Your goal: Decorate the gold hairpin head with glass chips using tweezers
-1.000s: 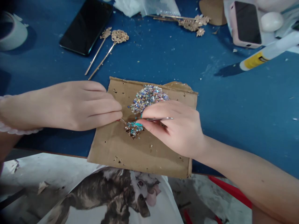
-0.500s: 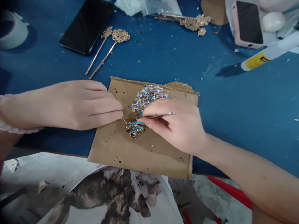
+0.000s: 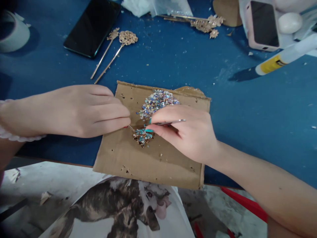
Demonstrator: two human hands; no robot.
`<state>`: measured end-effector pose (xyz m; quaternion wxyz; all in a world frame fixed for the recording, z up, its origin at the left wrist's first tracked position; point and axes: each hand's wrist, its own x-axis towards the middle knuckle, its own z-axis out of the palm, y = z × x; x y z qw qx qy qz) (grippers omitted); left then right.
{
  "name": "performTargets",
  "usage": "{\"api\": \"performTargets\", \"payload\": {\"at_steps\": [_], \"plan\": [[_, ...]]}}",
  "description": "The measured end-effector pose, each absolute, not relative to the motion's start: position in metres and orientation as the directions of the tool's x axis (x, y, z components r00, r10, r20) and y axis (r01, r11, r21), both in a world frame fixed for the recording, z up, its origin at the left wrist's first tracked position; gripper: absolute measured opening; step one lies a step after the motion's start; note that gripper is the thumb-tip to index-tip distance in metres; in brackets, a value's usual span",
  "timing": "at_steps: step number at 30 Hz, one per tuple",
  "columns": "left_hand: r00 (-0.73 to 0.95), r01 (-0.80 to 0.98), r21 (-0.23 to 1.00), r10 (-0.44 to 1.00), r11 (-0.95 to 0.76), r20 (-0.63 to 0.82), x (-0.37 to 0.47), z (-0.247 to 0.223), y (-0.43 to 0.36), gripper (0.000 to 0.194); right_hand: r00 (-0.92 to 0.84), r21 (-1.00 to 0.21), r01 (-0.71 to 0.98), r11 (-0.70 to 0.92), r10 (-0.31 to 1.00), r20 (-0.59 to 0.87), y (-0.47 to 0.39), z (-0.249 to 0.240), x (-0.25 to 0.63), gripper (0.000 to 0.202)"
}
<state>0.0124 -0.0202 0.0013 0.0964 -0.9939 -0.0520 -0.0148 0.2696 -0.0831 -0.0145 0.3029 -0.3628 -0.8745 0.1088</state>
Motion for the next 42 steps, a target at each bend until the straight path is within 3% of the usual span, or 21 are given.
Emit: {"api": "performTargets", "payload": {"at_steps": [10,15,22,26,31,37,42], "plan": [[0.997,0.066,-0.223,0.053,-0.973,0.062,0.012,0.001,-0.02,0.054,-0.564,-0.399,0.569,0.719,0.694,0.447,-0.083,-0.015,0.269,0.011],[0.992,0.117,-0.165,0.108,-0.979,0.061,0.011,0.001,-0.02,0.046,-0.566,-0.418,0.552,0.721,0.693,0.447,-0.083,-0.015,0.27,0.011],[0.984,0.138,-0.033,0.134,-0.99,0.114,0.01,0.001,-0.018,0.051,-0.531,-0.438,0.557,0.706,0.708,0.466,-0.085,-0.012,0.273,0.01],[0.988,0.146,-0.01,0.145,-0.989,0.056,0.01,0.002,-0.018,0.054,-0.518,-0.462,0.542,0.702,0.712,0.474,-0.088,-0.009,0.274,0.007],[0.988,0.128,-0.005,0.127,-0.992,0.093,0.011,0.003,-0.018,0.053,-0.545,-0.496,0.505,0.706,0.707,0.451,-0.091,-0.008,0.272,0.009],[0.984,0.117,0.003,0.116,-0.993,0.138,0.01,0.002,-0.02,0.048,-0.562,-0.459,0.505,0.731,0.682,0.468,-0.093,-0.007,0.271,0.009],[0.99,0.113,-0.007,0.112,-0.994,0.088,0.007,0.003,-0.022,0.047,-0.571,-0.437,0.51,0.741,0.672,0.472,-0.093,-0.007,0.273,0.007]]}}
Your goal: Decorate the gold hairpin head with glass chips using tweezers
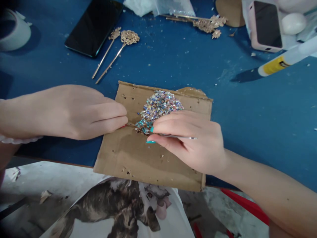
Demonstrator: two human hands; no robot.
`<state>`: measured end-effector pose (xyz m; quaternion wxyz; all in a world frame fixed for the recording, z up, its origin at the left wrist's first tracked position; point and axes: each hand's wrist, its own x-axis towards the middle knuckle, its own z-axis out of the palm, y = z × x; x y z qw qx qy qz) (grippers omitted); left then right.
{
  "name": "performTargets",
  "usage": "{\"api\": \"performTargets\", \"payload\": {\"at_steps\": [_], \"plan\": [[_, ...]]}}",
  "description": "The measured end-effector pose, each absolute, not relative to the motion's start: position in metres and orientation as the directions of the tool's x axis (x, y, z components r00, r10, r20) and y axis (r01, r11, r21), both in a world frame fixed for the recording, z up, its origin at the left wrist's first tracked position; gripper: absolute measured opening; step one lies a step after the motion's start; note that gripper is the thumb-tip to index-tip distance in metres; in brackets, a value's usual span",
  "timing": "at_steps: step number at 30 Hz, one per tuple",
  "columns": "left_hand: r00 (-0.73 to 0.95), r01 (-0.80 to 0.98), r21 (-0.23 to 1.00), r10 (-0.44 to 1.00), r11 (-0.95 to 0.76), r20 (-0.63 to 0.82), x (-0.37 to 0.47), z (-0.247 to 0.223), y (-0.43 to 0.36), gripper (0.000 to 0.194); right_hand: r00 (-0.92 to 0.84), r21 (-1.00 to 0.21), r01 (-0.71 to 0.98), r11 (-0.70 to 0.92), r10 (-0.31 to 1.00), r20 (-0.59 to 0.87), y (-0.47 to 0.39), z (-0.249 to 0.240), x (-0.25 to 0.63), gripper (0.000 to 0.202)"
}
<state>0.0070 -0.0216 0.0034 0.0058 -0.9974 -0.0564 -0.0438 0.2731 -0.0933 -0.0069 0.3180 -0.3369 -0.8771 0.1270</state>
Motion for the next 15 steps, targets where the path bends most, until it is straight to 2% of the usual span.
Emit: {"api": "performTargets", "payload": {"at_steps": [5,11,15], "plan": [[0.987,0.098,0.013,0.098,-0.995,0.124,0.0063,0.0029,-0.0216,0.045,-0.569,-0.413,0.528,0.742,0.67,0.476,-0.0932,-0.0089,0.2723,0.007],[0.993,0.085,-0.077,0.079,-0.993,0.083,0.0082,0.0039,-0.0222,0.049,-0.58,-0.41,0.519,0.75,0.661,0.476,-0.0927,-0.0095,0.2706,0.008],[0.993,0.073,-0.085,0.065,-0.994,0.095,0.0087,0.0034,-0.0221,0.049,-0.577,-0.397,0.52,0.756,0.654,0.489,-0.0931,-0.008,0.271,0.01]]}}
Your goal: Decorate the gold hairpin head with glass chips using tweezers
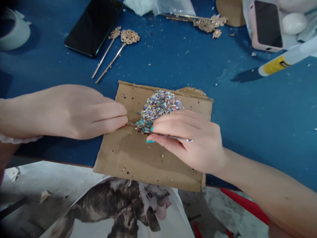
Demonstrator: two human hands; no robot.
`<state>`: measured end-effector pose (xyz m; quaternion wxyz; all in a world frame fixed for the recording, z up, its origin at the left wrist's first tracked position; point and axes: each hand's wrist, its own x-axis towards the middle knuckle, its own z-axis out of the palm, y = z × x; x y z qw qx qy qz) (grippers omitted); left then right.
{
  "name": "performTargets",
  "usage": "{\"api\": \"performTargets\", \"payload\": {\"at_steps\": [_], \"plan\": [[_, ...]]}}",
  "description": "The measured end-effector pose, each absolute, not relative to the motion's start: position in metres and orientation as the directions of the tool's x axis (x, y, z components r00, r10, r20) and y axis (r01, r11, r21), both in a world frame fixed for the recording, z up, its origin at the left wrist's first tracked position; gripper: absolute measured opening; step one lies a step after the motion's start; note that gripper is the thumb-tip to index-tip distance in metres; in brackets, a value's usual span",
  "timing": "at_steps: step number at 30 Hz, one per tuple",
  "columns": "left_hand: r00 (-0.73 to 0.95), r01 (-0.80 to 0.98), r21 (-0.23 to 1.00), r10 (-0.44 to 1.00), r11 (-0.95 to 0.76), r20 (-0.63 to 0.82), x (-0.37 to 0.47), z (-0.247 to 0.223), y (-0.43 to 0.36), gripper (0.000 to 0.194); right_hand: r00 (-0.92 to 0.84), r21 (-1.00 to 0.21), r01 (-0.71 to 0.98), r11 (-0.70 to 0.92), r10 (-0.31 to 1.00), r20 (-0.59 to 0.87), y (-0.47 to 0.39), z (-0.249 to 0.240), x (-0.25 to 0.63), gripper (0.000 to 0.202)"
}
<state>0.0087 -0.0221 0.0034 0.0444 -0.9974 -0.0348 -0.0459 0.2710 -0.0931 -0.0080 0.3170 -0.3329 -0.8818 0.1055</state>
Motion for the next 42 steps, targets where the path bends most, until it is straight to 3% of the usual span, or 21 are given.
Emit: {"api": "performTargets", "payload": {"at_steps": [11,18,23,31,38,42], "plan": [[0.989,0.107,-0.001,0.106,-0.994,0.106,0.0061,0.0024,-0.0218,0.046,-0.596,-0.36,0.546,0.757,0.652,0.468,-0.094,-0.0078,0.271,0.011],[0.991,0.099,-0.027,0.096,-0.995,0.088,0.0075,0.0045,-0.0218,0.048,-0.609,-0.359,0.5,0.788,0.615,0.5,-0.0908,-0.0078,0.2731,0.011],[0.989,0.137,0.043,0.139,-0.99,0.04,0.0086,0.0051,-0.022,0.049,-0.607,-0.364,0.506,0.782,0.623,0.493,-0.0907,-0.0061,0.272,0.014],[0.981,0.152,0.162,0.169,-0.975,0.099,0.005,0.0014,-0.021,0.043,-0.611,-0.371,0.489,0.789,0.614,0.501,-0.0909,-0.0077,0.2725,0.012],[0.989,0.118,0.035,0.12,-0.992,0.089,0.0071,0.0024,-0.0212,0.046,-0.619,-0.36,0.489,0.795,0.607,0.499,-0.0903,-0.0083,0.2719,0.013],[0.985,0.104,0.075,0.113,-0.992,0.127,0.0068,0.0026,-0.0213,0.044,-0.624,-0.357,0.48,0.801,0.598,0.503,-0.0897,-0.0078,0.2724,0.011]]}}
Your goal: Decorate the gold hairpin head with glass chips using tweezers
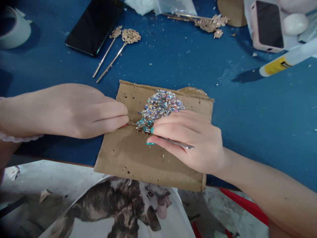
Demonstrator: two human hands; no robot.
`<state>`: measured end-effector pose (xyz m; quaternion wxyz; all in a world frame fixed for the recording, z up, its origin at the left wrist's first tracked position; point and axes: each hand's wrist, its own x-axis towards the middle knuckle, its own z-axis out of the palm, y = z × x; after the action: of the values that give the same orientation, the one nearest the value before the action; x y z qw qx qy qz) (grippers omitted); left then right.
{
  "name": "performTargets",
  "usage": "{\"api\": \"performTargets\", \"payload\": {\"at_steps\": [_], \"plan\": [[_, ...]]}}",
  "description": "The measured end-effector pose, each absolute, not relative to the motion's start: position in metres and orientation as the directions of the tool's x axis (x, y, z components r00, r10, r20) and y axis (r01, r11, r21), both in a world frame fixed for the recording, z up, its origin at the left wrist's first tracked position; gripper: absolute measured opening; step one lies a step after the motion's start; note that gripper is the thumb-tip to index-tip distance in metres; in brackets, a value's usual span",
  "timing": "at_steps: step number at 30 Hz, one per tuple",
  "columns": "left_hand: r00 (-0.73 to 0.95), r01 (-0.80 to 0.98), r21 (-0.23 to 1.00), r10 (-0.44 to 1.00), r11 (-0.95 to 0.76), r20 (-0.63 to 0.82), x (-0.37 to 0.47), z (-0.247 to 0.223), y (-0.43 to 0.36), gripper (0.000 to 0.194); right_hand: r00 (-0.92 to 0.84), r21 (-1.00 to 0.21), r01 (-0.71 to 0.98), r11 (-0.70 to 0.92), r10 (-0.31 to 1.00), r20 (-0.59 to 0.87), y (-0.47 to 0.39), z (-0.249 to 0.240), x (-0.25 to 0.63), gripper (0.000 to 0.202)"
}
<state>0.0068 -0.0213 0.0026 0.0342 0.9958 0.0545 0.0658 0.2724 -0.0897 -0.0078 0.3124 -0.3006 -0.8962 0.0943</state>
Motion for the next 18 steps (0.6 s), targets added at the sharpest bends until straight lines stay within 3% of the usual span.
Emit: {"api": "performTargets", "payload": {"at_steps": [6,15,18], "plan": [[0.975,0.126,0.205,0.16,-0.971,0.156,0.0054,0.0013,-0.0206,0.039,-0.618,-0.363,0.491,0.792,0.611,0.495,-0.0902,-0.0077,0.2721,0.014],[0.991,0.076,-0.035,0.071,-0.997,0.116,0.0047,0.0005,-0.0205,0.046,-0.614,-0.35,0.476,0.807,0.59,0.524,-0.0897,-0.0076,0.2715,0.014],[0.993,0.078,-0.06,0.072,-0.995,0.096,0.0045,0.0007,-0.0214,0.047,-0.613,-0.35,0.483,0.802,0.596,0.519,-0.0896,-0.0076,0.2715,0.014]]}}
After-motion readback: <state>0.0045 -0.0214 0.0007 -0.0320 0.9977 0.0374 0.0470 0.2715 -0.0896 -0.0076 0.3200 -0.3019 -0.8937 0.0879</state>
